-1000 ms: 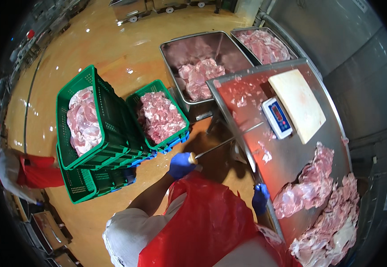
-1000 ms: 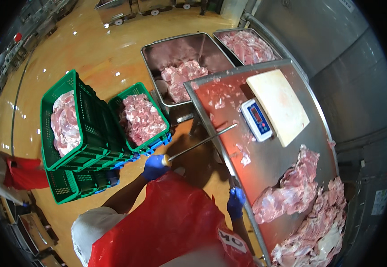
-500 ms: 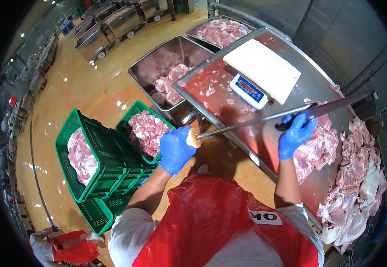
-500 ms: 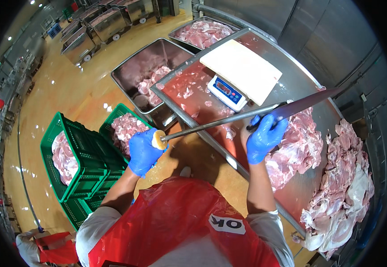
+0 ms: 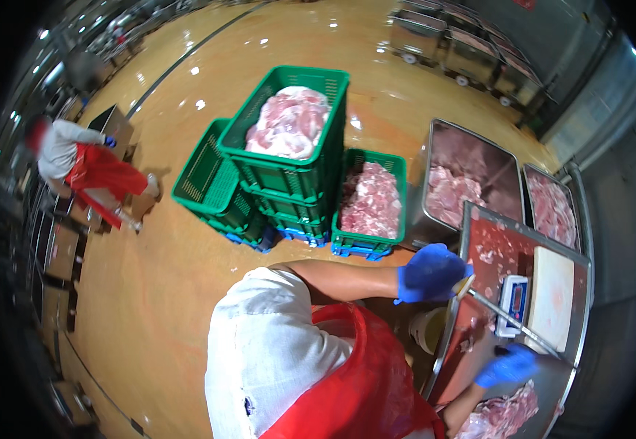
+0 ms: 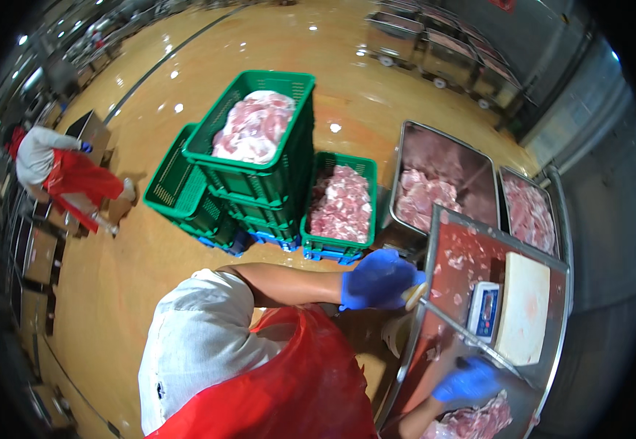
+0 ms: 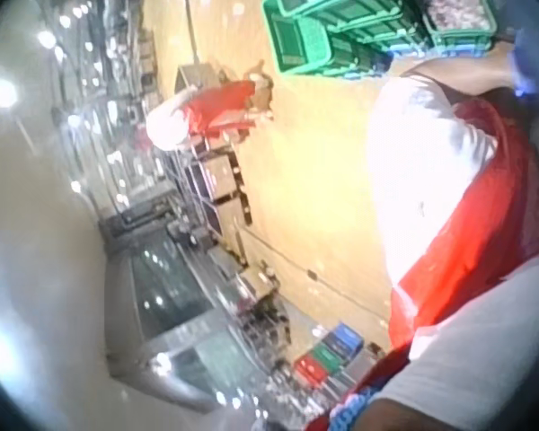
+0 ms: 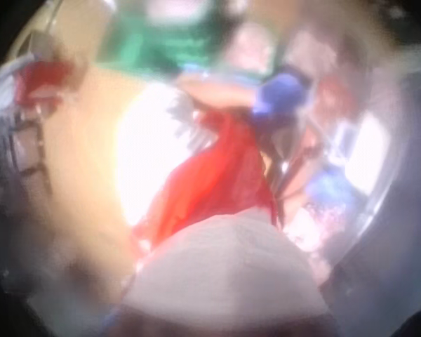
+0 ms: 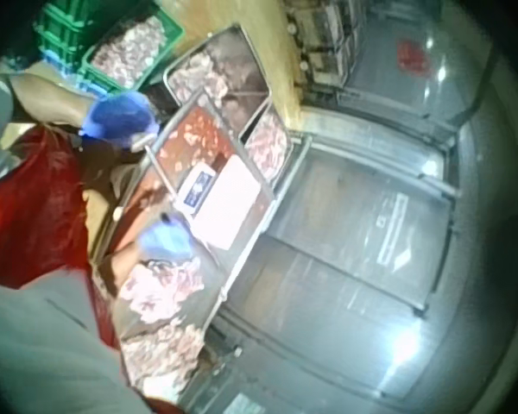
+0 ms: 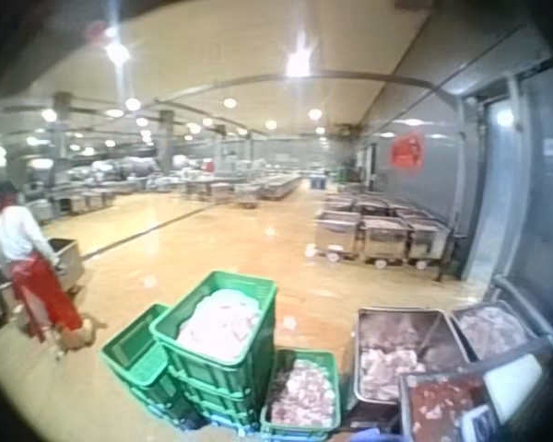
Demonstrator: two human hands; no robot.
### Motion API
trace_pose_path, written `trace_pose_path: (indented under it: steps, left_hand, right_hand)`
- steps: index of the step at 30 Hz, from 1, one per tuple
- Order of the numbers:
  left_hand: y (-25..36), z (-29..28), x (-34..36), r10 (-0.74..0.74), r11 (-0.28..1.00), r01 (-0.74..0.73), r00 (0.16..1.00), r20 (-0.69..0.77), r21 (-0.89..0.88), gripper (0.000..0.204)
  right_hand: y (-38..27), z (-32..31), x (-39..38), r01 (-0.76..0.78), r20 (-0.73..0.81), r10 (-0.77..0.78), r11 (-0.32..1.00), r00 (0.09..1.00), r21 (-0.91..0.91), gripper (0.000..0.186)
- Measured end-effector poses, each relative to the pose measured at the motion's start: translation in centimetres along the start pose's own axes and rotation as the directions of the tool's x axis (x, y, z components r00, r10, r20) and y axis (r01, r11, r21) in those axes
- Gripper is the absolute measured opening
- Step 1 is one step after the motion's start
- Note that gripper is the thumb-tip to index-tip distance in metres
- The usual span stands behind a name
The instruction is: The person cuts large pieces of raw meat on a stainless steel table using a knife, separates portions, and places them into green crates and metal trays. The person also uses a digital scale to weigh portions of meat during the process.
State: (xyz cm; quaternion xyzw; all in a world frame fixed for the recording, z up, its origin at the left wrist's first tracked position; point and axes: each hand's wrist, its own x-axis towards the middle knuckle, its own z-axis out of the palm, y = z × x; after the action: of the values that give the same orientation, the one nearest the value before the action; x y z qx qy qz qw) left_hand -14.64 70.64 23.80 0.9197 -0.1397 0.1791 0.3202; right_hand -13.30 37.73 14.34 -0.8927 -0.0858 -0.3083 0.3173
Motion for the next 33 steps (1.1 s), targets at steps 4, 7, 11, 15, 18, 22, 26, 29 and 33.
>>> trace_pose_path:
  steps: [4,7,11,15,18,22,26,29,33]
  left_hand:
    - [-4.0,-3.0,-1.8,-0.350,0.932,0.361,0.917,0.192,-0.023,0.021]
    - [-5.7,-2.0,-5.3,-0.480,0.760,0.599,0.779,0.404,-0.253,0.018]
    - [-3.7,3.3,-6.9,-0.304,0.253,0.740,0.673,0.675,-0.623,0.013]
    - [-0.4,2.9,-6.0,-0.190,0.351,0.713,0.689,0.699,-0.607,0.015]
    - [0.2,0.8,-5.9,-0.140,0.453,0.690,0.680,0.719,-0.564,0.014]
    - [0.1,1.8,-5.7,-0.202,0.384,0.723,0.673,0.711,-0.575,0.012]
    - [-4.1,11.0,-6.3,0.264,0.287,0.107,0.946,0.186,-0.952,0.012]
    - [-4.2,5.9,-4.8,0.143,0.436,0.370,0.871,0.469,-0.820,0.020]
    - [-4.1,-2.3,-4.1,-0.391,0.915,0.402,0.855,0.340,0.040,0.026]
  right_hand:
    - [7.0,4.1,-10.3,0.209,0.595,-0.117,0.974,0.795,-0.088,0.026]
    - [3.9,4.9,-9.2,0.042,0.452,-0.021,0.998,0.892,-0.036,0.034]
    - [-7.5,6.9,-1.9,0.208,0.144,-0.233,0.964,0.962,0.167,0.044]
    - [-0.6,6.9,2.7,0.620,0.664,-0.493,0.783,0.562,0.057,0.049]
    - [2.5,6.3,5.2,-0.274,0.335,0.113,0.830,0.936,0.486,0.047]
    - [4.1,5.5,4.2,-0.129,-0.133,0.170,0.953,0.976,0.275,0.051]
    - [0.1,6.3,3.7,0.261,-0.111,-0.319,0.896,0.941,-0.360,0.053]
    - [6.3,3.9,5.8,-0.009,-0.316,-0.033,0.991,0.948,-0.131,0.053]
    - [5.8,-4.1,8.8,-0.305,-0.404,0.404,0.908,0.821,0.288,0.054]
